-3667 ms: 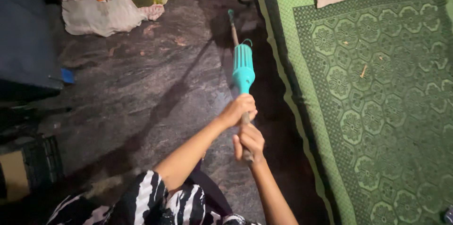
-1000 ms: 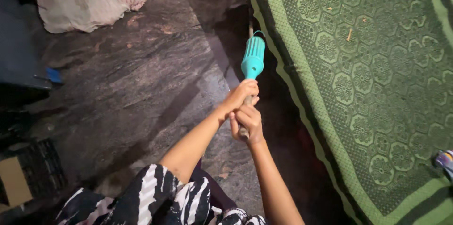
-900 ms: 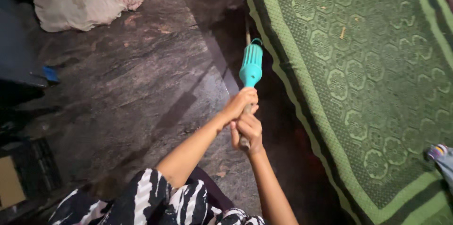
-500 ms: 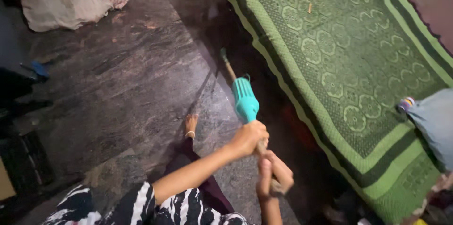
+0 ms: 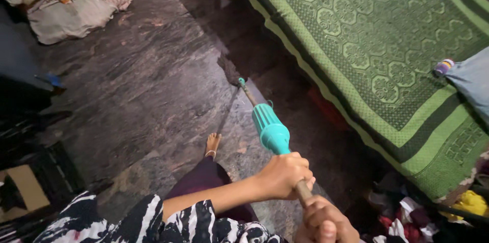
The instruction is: The person mops a tiled floor using a teal mop with a wooden handle. They move the mop back and forth across the floor, covering areas near a bed and a table.
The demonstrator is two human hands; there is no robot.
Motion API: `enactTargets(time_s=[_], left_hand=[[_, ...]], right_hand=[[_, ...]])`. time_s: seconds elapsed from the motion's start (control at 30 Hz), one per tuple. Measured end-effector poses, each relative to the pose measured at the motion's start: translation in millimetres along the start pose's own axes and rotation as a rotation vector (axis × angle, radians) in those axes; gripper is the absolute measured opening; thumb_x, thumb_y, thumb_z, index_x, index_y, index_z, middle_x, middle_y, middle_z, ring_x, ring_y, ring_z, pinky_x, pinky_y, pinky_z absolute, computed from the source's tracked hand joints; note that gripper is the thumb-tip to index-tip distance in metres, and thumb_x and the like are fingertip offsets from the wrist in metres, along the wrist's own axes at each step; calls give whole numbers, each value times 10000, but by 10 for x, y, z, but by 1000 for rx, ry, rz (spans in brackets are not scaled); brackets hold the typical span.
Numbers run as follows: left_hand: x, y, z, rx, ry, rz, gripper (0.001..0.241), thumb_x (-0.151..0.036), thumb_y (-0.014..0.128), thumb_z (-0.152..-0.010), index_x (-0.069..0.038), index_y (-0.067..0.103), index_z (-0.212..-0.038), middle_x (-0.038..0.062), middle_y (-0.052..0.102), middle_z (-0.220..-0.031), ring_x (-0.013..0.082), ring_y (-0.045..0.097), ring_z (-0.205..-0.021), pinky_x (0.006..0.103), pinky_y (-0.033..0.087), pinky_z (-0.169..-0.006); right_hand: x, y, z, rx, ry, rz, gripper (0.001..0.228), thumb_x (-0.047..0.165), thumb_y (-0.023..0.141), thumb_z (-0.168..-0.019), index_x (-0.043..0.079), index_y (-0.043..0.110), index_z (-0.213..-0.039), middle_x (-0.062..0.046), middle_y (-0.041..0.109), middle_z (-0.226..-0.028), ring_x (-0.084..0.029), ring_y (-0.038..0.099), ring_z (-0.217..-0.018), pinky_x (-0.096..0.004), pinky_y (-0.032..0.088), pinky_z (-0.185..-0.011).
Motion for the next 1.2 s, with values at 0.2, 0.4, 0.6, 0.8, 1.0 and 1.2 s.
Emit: enactTargets(time_s=[0.2,0.4,0.6,0.8,1.0,1.2], left_hand=[[337,-219,-151,-83,29,5,292,-218,684,-910,-113,595,-653,65,588,-723,296,623,-745,432,528,-644],[1193,-404,-347,-131,92,-13,222,-192,689,-902,-94,623,-714,67,622,-775,295,641,-813,424,550,-728],[2436,-639,-590,-113,-8,-3,153,-160,722,-833,-86,640,-727,68,620,-826,291,645,-897,408,536,-728],[3337,-870,-905,-82,-49,19,135,-97,728,-729,-75,598,-702,67,593,-827,274,633,-915,388,524,-747],[3483,-973,-882,-165,-7,-31,185,-71,747,-745,-41,573,-689,82,587,-820,293,618,-898,406,510,-744],[2889,-718,-434,-172,-47,0,186,-90,753,-782,-45,590,-704,85,594,-827,296,624,-900,409,511,-732]], right_hand=[[-95,566,-402,-237,-105,-63,311,100,551,-1022,-5,474,-740,-88,513,-626,-163,471,-549,-452,541,-682],[-647,920,-934,-166,-130,255,280,51,532,-928,-31,500,-662,-90,536,-616,-216,550,-554,-336,499,-610],[-1806,1152,-1364,92,-193,384,203,-58,575,-834,0,486,-661,-115,539,-669,-270,579,-602,-367,499,-620],[-2654,1285,-1822,345,-205,427,294,-78,663,-792,41,439,-643,-94,449,-670,-281,494,-588,-384,395,-544],[-2754,1425,-1840,375,-180,477,320,-74,693,-775,47,429,-641,-99,425,-679,-281,480,-593,-394,379,-543],[-2121,1398,-1394,386,-185,464,313,-79,697,-762,44,438,-638,-91,440,-668,-278,491,-587,-384,381,-540]])
Point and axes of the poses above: each hand's wrist, its own z-axis away from the middle knuckle, its own y-axis out of the palm, x = y × z, the point moved 4 cm from there along -z, towards the middle knuckle
